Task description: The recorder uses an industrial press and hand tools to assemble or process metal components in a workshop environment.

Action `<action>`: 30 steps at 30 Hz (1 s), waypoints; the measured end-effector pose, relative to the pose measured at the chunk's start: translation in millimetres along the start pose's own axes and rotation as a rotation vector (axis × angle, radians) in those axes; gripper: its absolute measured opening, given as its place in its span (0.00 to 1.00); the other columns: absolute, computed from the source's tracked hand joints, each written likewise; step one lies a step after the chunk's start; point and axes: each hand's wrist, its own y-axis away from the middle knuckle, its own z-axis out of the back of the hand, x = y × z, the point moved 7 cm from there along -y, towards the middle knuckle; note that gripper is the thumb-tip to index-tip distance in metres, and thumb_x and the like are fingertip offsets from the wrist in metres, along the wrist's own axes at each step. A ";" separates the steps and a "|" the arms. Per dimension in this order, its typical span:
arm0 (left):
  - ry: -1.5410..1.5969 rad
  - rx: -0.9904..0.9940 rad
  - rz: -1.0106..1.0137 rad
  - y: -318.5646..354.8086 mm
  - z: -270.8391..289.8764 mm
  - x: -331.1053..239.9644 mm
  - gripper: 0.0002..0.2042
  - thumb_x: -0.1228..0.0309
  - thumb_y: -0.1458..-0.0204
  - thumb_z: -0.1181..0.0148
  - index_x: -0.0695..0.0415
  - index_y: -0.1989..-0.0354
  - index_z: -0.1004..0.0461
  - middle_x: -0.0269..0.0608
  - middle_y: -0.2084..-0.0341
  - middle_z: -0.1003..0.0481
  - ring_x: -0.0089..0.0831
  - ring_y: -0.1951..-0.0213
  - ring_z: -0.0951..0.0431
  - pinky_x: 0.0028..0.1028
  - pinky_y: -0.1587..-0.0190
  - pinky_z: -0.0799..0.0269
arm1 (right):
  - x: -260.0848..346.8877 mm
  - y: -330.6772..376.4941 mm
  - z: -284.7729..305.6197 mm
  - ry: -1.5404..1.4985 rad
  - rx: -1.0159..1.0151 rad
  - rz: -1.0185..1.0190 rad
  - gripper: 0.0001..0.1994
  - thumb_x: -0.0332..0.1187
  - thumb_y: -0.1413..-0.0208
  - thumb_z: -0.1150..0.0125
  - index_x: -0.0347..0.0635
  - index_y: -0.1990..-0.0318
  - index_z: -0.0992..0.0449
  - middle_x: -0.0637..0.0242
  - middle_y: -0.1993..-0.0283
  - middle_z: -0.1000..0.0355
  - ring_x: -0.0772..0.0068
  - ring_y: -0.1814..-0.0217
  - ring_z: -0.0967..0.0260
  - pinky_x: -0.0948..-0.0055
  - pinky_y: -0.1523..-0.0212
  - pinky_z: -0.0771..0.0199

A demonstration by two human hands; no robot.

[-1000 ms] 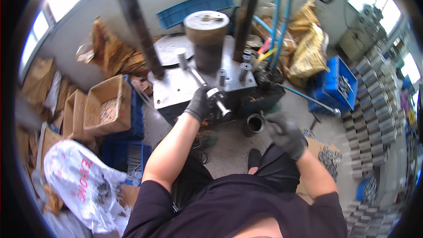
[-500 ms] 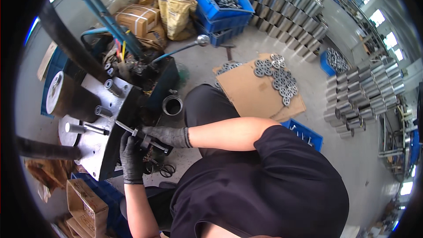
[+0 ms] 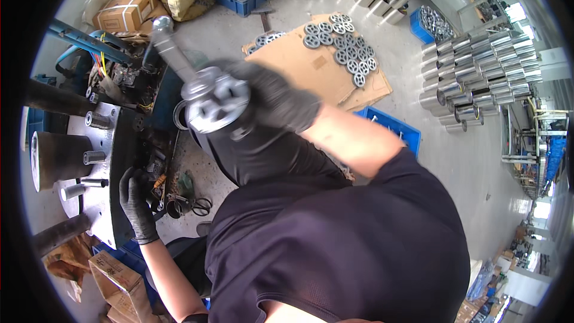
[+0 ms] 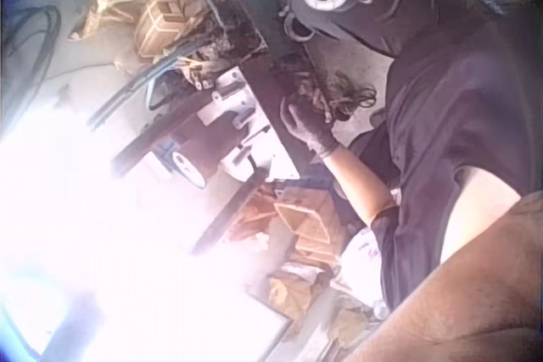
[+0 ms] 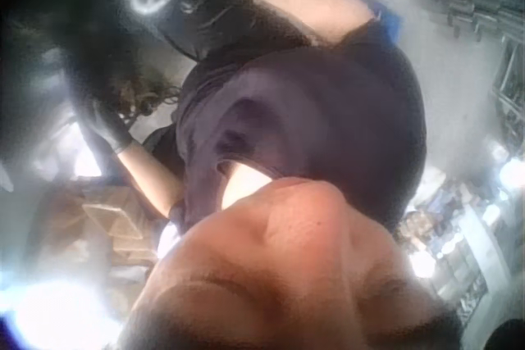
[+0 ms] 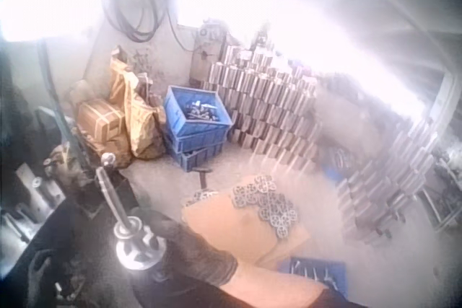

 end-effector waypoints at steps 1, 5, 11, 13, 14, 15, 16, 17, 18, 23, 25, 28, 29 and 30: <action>-0.014 -0.007 0.016 2.9 5.6 2.4 0.20 0.63 0.30 0.42 0.62 0.36 0.27 0.42 0.47 0.20 0.30 0.47 0.19 0.31 0.43 0.21 | 25.2 24.8 17.8 0.257 -0.092 -0.060 0.29 0.55 0.38 0.35 0.43 0.39 0.25 0.67 0.58 0.21 0.76 0.60 0.21 0.70 0.76 0.17; -0.096 0.034 0.004 1.1 -0.8 3.7 0.20 0.63 0.30 0.41 0.63 0.36 0.27 0.43 0.46 0.20 0.30 0.46 0.19 0.31 0.42 0.22 | 79.0 134.8 153.0 0.629 -0.527 -0.039 0.20 0.38 0.35 0.43 0.35 0.41 0.25 0.64 0.60 0.21 0.79 0.65 0.25 0.81 0.68 0.25; -0.130 0.061 0.053 0.0 -17.4 14.4 0.20 0.63 0.30 0.40 0.62 0.36 0.26 0.44 0.46 0.21 0.31 0.45 0.20 0.31 0.41 0.23 | 91.8 354.6 340.3 0.676 -1.135 0.014 0.09 0.28 0.37 0.41 0.27 0.60 0.25 0.57 0.68 0.25 0.69 0.73 0.27 0.69 0.73 0.30; -0.090 0.097 0.071 -10.5 -33.2 29.7 0.20 0.64 0.31 0.40 0.62 0.36 0.26 0.44 0.46 0.21 0.31 0.45 0.20 0.31 0.41 0.23 | 105.2 464.6 397.7 0.913 -1.328 -0.136 0.06 0.24 0.41 0.43 0.28 0.62 0.24 0.59 0.73 0.27 0.72 0.77 0.31 0.72 0.76 0.32; -0.049 0.187 0.088 -29.4 -74.5 59.8 0.20 0.64 0.31 0.39 0.62 0.36 0.26 0.45 0.46 0.21 0.32 0.45 0.20 0.32 0.40 0.23 | 147.8 565.7 399.9 1.598 -1.322 -0.087 0.08 0.29 0.42 0.41 0.31 0.62 0.22 0.58 0.73 0.25 0.70 0.78 0.30 0.66 0.77 0.32; -0.216 0.094 0.114 -1.6 -10.6 33.3 0.20 0.64 0.31 0.39 0.62 0.36 0.26 0.45 0.46 0.21 0.33 0.44 0.20 0.32 0.40 0.23 | 77.6 506.0 395.1 1.067 -1.625 -0.383 0.19 0.41 0.52 0.31 0.33 0.58 0.16 0.54 0.69 0.19 0.59 0.69 0.23 0.61 0.62 0.23; -0.226 0.081 0.115 3.2 -0.1 29.4 0.20 0.64 0.31 0.39 0.62 0.36 0.26 0.45 0.46 0.21 0.33 0.44 0.20 0.32 0.40 0.23 | 76.0 509.7 382.6 1.213 -1.580 -0.517 0.18 0.40 0.54 0.30 0.36 0.59 0.15 0.52 0.66 0.18 0.57 0.67 0.21 0.60 0.61 0.23; -0.201 0.106 0.112 -2.6 -10.2 38.9 0.20 0.64 0.30 0.40 0.62 0.37 0.26 0.45 0.47 0.21 0.33 0.45 0.20 0.32 0.40 0.23 | 80.5 552.6 388.0 1.075 -1.693 -0.518 0.17 0.39 0.55 0.28 0.36 0.61 0.14 0.51 0.62 0.17 0.56 0.62 0.19 0.59 0.57 0.22; -0.180 0.130 0.110 -7.6 -18.9 49.3 0.20 0.63 0.30 0.40 0.62 0.37 0.26 0.45 0.47 0.21 0.32 0.45 0.20 0.32 0.41 0.23 | 90.5 575.4 385.7 1.561 -1.459 -0.763 0.16 0.38 0.55 0.28 0.37 0.61 0.15 0.51 0.63 0.17 0.55 0.62 0.18 0.59 0.56 0.20; -0.325 0.191 0.057 -13.2 -21.2 66.7 0.18 0.65 0.30 0.40 0.61 0.38 0.25 0.43 0.48 0.21 0.30 0.48 0.21 0.31 0.43 0.24 | 92.5 640.0 361.8 1.368 -1.635 -1.400 0.19 0.39 0.52 0.25 0.46 0.52 0.14 0.48 0.44 0.18 0.56 0.42 0.19 0.63 0.40 0.22; -0.429 0.193 0.028 -11.1 -12.6 64.6 0.17 0.66 0.31 0.41 0.61 0.38 0.24 0.42 0.48 0.21 0.30 0.49 0.21 0.31 0.43 0.25 | 100.0 629.4 336.3 1.534 -1.824 -1.305 0.24 0.40 0.49 0.26 0.51 0.42 0.18 0.50 0.38 0.21 0.53 0.40 0.20 0.59 0.37 0.23; -0.524 0.218 0.023 -13.9 -13.1 74.7 0.16 0.68 0.32 0.40 0.61 0.40 0.23 0.41 0.49 0.21 0.29 0.49 0.22 0.30 0.42 0.27 | 109.4 634.2 325.8 1.676 -1.720 -1.327 0.21 0.41 0.44 0.30 0.54 0.42 0.19 0.55 0.37 0.21 0.51 0.35 0.24 0.56 0.34 0.25; -0.515 0.230 0.027 -14.2 -16.5 77.4 0.16 0.68 0.32 0.40 0.61 0.40 0.23 0.40 0.50 0.21 0.29 0.49 0.23 0.30 0.42 0.27 | 112.3 632.5 325.0 1.765 -1.682 -1.280 0.18 0.41 0.44 0.28 0.55 0.45 0.17 0.59 0.36 0.22 0.51 0.32 0.26 0.55 0.32 0.27; -0.507 0.239 0.031 -14.0 -17.2 78.4 0.16 0.69 0.33 0.40 0.61 0.40 0.23 0.39 0.51 0.21 0.28 0.49 0.23 0.29 0.41 0.28 | 113.1 626.9 323.3 1.785 -1.651 -1.252 0.17 0.39 0.42 0.31 0.51 0.46 0.17 0.59 0.37 0.22 0.49 0.32 0.27 0.54 0.32 0.28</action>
